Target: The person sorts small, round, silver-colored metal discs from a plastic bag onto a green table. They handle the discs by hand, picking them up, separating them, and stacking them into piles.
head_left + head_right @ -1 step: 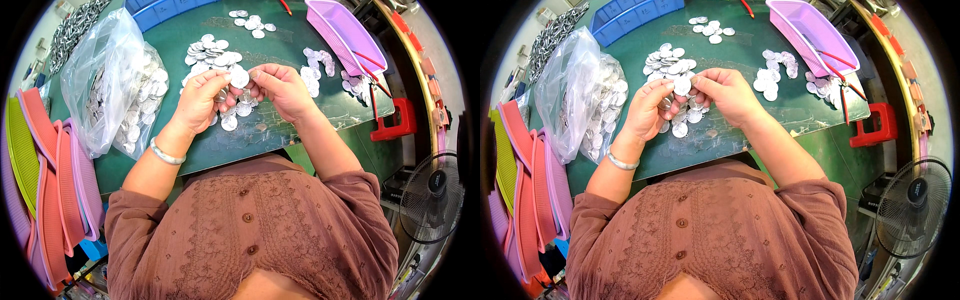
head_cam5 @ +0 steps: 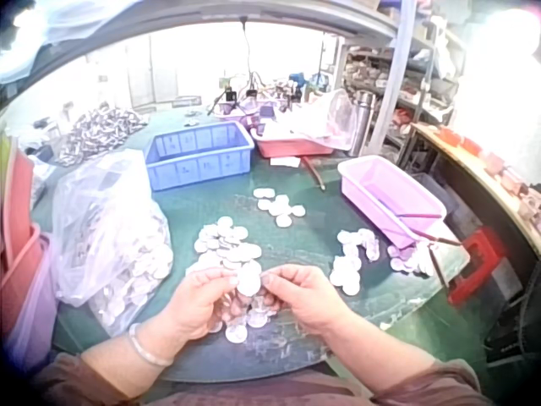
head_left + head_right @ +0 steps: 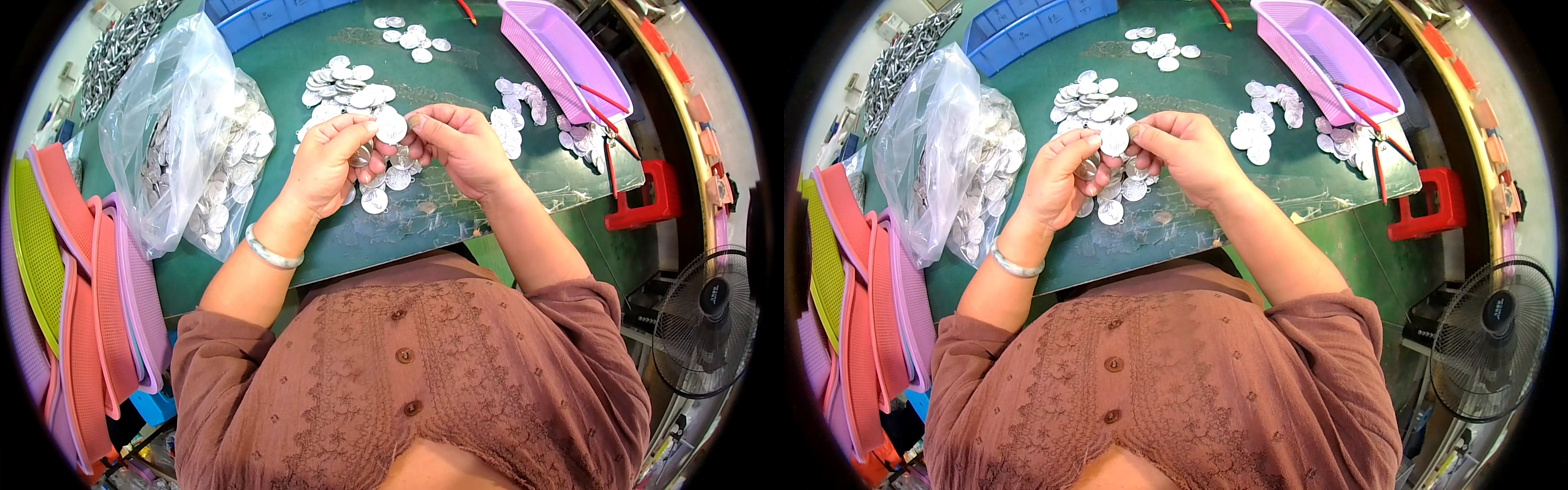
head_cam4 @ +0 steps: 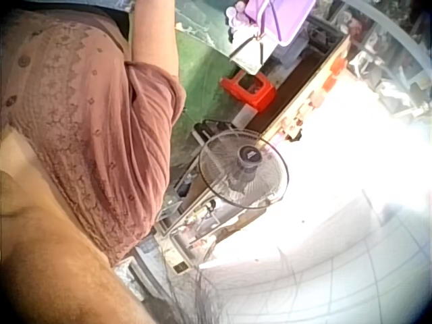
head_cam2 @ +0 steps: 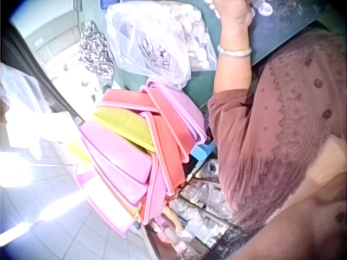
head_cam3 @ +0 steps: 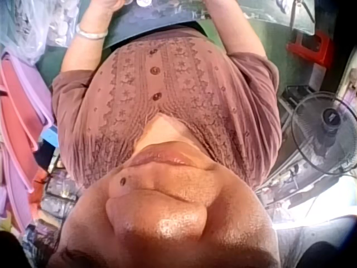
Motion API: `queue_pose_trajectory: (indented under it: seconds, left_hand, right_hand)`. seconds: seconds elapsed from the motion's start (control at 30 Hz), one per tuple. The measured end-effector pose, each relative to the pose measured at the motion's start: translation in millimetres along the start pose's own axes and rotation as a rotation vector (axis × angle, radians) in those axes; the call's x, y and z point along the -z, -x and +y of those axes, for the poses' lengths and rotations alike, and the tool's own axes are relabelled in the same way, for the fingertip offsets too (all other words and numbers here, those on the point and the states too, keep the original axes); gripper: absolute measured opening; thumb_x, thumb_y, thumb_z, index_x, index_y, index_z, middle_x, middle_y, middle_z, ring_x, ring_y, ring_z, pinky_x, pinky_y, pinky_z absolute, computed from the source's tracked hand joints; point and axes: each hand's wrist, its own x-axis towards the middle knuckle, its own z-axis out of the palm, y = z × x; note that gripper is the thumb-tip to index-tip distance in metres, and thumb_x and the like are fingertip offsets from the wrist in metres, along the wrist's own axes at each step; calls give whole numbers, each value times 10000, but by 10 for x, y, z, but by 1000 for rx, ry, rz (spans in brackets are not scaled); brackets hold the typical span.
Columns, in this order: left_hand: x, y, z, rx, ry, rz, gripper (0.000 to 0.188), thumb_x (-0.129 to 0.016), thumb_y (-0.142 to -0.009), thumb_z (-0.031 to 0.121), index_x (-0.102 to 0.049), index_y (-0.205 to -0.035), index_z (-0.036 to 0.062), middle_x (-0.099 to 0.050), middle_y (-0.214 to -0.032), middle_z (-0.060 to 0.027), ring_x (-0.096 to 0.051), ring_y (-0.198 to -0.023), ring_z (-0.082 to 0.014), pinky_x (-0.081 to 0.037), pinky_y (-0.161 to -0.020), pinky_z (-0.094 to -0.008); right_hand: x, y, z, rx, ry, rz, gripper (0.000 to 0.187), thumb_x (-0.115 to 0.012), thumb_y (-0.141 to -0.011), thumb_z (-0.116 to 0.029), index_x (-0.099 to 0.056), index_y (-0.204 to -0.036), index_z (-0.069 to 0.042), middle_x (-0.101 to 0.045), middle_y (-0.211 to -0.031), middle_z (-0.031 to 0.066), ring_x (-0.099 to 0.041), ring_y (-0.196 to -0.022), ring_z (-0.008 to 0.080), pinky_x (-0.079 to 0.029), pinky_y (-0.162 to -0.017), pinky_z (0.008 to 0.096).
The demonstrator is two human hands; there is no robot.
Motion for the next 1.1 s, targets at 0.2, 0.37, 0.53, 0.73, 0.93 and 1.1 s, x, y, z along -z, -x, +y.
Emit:
queue_pose_trajectory:
  seconds: [0.2,0.37,0.53,0.73,0.93,1.1]
  left_hand:
    - [20,-21,-25,-23,12,-21,144,-500,-838,147,-557,-881,23,-597,-722,-73,-539,-566,-91,-416,-465,-186]
    - [29,-35,13,11,70,44,146,-446,-839,102,-511,-946,25,-596,-862,-114,-576,-692,-145,-459,-517,-204]
    - [61,-34,39,27,247,46,158,-460,-810,66,-498,-955,13,-573,-954,-157,-594,-772,-200,-507,-597,-239]
    - [113,-65,31,32,270,24,206,-465,-795,28,-498,-997,3,-573,-825,-102,-569,-684,-152,-484,-564,-227]
    - [115,-61,17,61,91,-14,199,-493,-812,64,-516,-999,0,-529,-761,-56,-475,-610,-83,-342,-450,-162]
    - [17,-27,25,47,9,-12,172,-521,-817,84,-529,-972,11,-527,-740,-28,-459,-576,-61,-332,-442,-155]
  right_hand:
    - [10,8,2,26,42,-10,161,-545,-819,-121,-582,-889,19,-586,-746,32,-514,-623,88,-415,-567,209]
    - [51,20,-3,167,545,79,186,-563,-788,-105,-585,-941,-3,-592,-798,54,-536,-685,121,-436,-629,240]
    - [143,58,-2,348,1161,-76,274,-634,-695,-142,-594,-946,-42,-551,-854,109,-547,-791,262,-447,-703,332]
    - [99,75,14,367,1191,-88,227,-648,-674,-126,-582,-872,-40,-536,-867,112,-533,-824,295,-442,-709,353]
    - [132,23,16,69,770,-84,137,-615,-703,-40,-533,-808,-8,-544,-678,32,-522,-621,126,-427,-591,243]
    - [131,7,-1,-17,251,-61,107,-600,-730,-38,-520,-792,-2,-539,-692,20,-498,-618,85,-416,-571,213]
